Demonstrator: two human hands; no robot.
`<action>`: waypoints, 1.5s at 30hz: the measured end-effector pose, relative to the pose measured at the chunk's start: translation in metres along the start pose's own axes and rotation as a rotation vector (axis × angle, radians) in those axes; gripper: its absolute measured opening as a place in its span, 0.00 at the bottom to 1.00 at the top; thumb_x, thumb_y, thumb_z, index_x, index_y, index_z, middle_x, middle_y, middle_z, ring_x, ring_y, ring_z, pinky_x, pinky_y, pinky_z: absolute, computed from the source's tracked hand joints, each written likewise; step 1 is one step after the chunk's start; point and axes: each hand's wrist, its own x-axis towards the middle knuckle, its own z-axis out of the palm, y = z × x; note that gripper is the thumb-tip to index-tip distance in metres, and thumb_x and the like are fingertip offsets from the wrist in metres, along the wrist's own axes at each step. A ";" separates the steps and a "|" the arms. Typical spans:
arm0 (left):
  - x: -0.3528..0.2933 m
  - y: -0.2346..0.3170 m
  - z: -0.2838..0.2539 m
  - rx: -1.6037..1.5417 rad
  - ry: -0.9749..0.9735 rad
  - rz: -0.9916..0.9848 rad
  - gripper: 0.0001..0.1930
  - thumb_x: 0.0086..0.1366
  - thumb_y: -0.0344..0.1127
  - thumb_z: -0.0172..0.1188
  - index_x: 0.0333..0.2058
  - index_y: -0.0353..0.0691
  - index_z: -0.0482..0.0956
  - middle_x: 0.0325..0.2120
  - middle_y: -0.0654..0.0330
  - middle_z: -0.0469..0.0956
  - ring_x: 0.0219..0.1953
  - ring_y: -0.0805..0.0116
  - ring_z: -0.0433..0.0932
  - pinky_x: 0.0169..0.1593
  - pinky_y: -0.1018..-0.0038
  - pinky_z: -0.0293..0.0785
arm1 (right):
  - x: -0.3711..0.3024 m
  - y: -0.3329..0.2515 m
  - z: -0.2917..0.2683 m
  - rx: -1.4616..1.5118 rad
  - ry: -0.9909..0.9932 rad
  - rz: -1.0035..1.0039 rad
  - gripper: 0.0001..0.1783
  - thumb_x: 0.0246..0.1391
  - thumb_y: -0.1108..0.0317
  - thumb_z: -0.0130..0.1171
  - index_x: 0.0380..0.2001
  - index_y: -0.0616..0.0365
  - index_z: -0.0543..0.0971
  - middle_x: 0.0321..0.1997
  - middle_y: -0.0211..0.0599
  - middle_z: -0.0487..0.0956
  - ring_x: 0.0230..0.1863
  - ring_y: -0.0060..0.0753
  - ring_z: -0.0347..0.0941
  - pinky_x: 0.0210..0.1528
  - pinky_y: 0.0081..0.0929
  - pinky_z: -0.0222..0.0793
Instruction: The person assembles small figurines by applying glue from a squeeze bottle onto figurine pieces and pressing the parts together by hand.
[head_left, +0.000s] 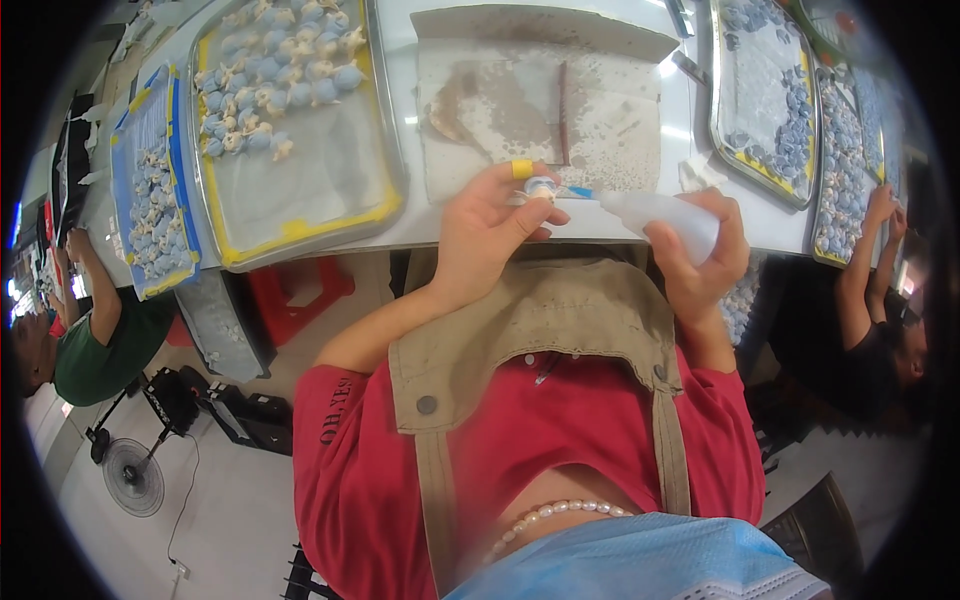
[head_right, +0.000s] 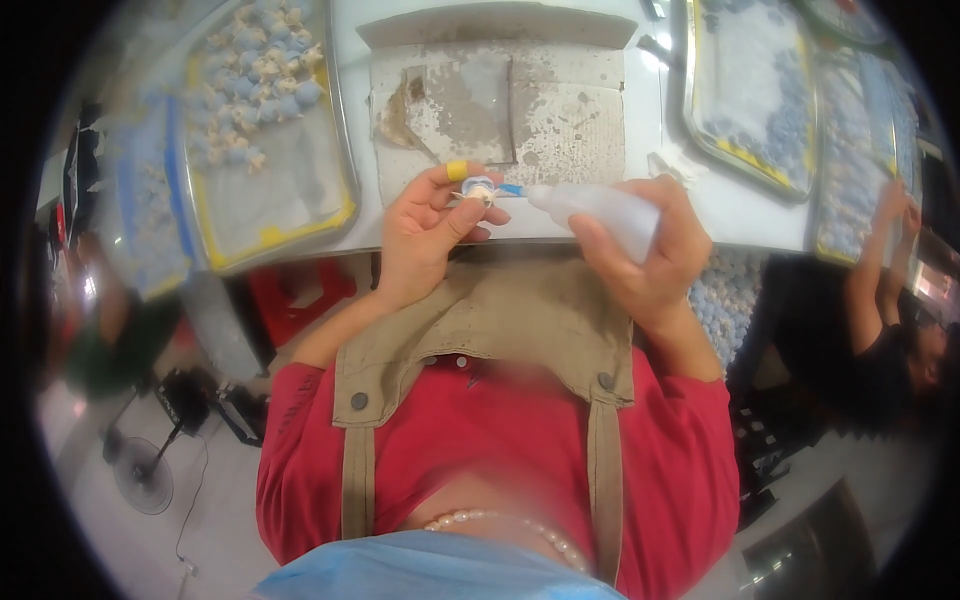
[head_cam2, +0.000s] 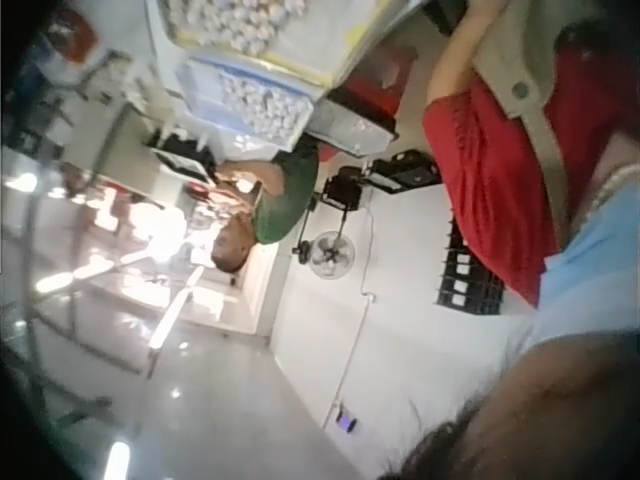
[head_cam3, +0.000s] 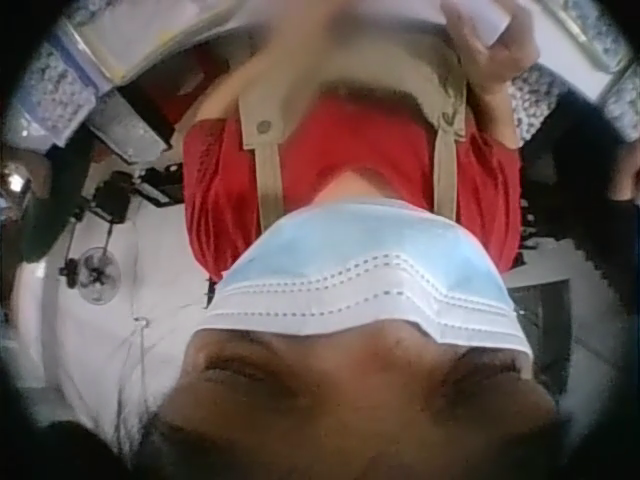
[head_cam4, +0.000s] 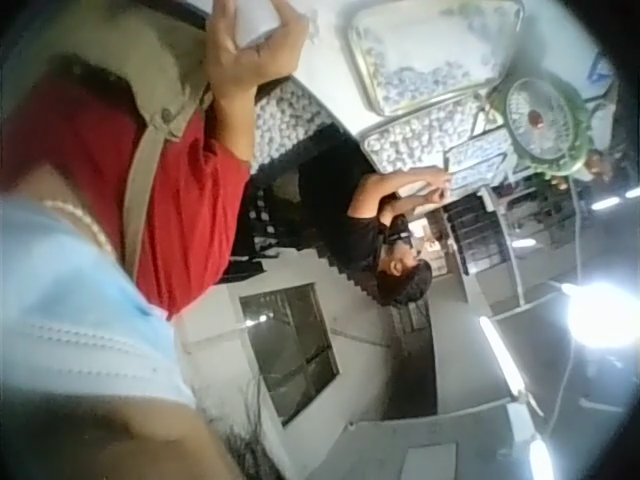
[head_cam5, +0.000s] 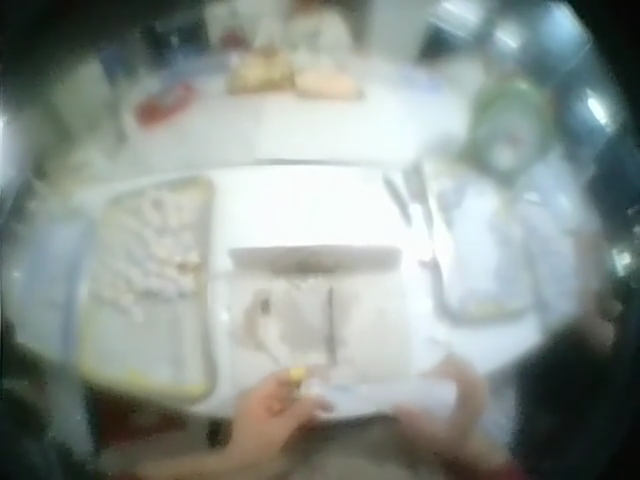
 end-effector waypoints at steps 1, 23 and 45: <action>0.000 0.000 0.001 -0.050 -0.010 -0.006 0.17 0.60 0.30 0.54 0.48 0.35 0.65 0.43 0.55 0.73 0.37 0.70 0.76 0.35 0.83 0.71 | -0.001 0.001 0.000 0.056 0.040 0.028 0.15 0.36 0.71 0.68 0.28 0.61 0.73 0.22 0.32 0.72 0.23 0.23 0.68 0.25 0.19 0.64; -0.003 -0.002 0.001 -0.058 0.009 -0.024 0.15 0.61 0.32 0.52 0.46 0.36 0.66 0.41 0.57 0.73 0.38 0.68 0.76 0.36 0.80 0.72 | 0.001 -0.004 0.000 -0.062 -0.054 0.017 0.13 0.37 0.71 0.67 0.26 0.60 0.73 0.22 0.33 0.72 0.22 0.23 0.68 0.25 0.18 0.64; 0.001 -0.009 0.019 -0.040 0.043 0.004 0.15 0.60 0.27 0.52 0.47 0.36 0.65 0.44 0.53 0.72 0.38 0.69 0.76 0.36 0.82 0.73 | 0.058 0.143 -0.091 -0.598 0.480 0.124 0.15 0.50 0.59 0.53 0.37 0.58 0.74 0.37 0.42 0.74 0.43 0.44 0.66 0.49 0.34 0.58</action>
